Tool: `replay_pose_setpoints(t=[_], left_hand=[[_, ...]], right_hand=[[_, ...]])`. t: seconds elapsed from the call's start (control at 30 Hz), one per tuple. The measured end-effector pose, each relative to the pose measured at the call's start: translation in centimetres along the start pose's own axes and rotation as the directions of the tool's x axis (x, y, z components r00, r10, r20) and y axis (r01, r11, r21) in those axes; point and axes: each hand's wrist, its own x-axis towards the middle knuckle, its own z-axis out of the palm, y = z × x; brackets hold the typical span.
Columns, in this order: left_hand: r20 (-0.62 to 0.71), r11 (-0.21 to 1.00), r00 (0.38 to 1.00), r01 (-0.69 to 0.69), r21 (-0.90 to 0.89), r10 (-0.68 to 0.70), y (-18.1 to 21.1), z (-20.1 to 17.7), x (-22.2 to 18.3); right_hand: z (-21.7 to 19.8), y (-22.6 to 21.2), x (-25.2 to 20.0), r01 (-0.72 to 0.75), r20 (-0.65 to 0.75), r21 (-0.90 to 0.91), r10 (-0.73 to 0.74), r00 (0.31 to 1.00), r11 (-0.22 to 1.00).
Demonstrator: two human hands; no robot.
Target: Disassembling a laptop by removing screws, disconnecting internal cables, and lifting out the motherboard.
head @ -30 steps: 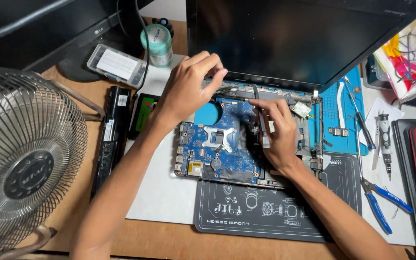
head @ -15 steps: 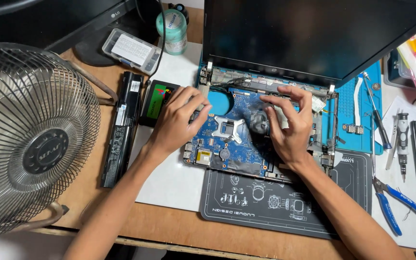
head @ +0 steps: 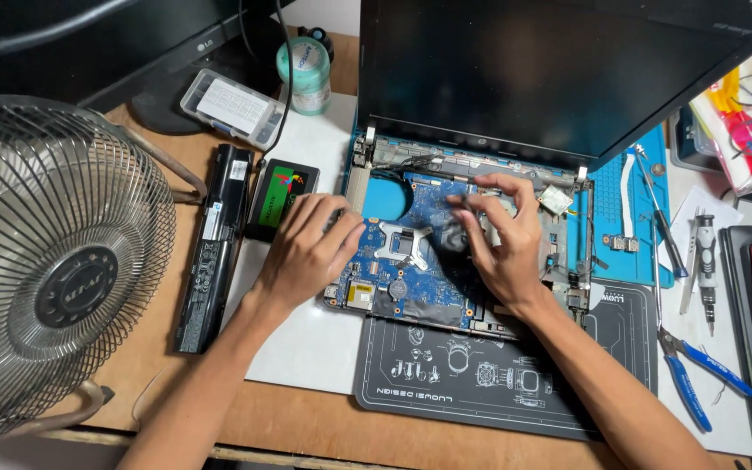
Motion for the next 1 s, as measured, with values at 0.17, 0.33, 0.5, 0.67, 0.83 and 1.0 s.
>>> replay_pose_setpoints(t=[0.17, 0.33, 0.5, 0.67, 0.83, 1.0], left_hand=[[0.028, 0.999, 0.998, -0.047, -0.010, 0.047, 1.1, -0.5, 0.2], [0.063, 0.999, 0.997, -0.036, -0.035, 0.038, 1.4, -0.6, 0.0], [0.064, 0.997, 0.996, -0.069, -0.023, 0.070, 1.5, -0.4, 0.0], [0.046, 0.996, 0.996, -0.079, -0.029, 0.080, 1.6, -0.4, 0.1], [0.047, 0.997, 0.996, -0.076, -0.032, 0.078, 1.6, -0.2, 0.0], [0.056, 0.997, 0.996, -0.073, -0.031, 0.075, 1.9, -0.6, 0.3]], right_hand=[[0.0, -0.7, 0.4, -0.010, 0.007, 0.005, 0.010, 1.000, 1.000], [-0.2, -1.0, 0.4, -0.008, 0.033, -0.008, 0.008, 0.999, 1.000], [-0.2, -1.4, 0.5, -0.022, 0.052, -0.013, 0.022, 0.998, 1.000], [-0.3, -1.5, 0.5, 0.012, 0.027, -0.021, -0.012, 1.000, 1.000], [-0.3, -1.8, 0.6, 0.020, 0.016, -0.030, -0.019, 1.000, 0.999], [-0.3, -2.0, 0.8, 0.017, 0.009, -0.028, -0.017, 1.000, 0.999]])
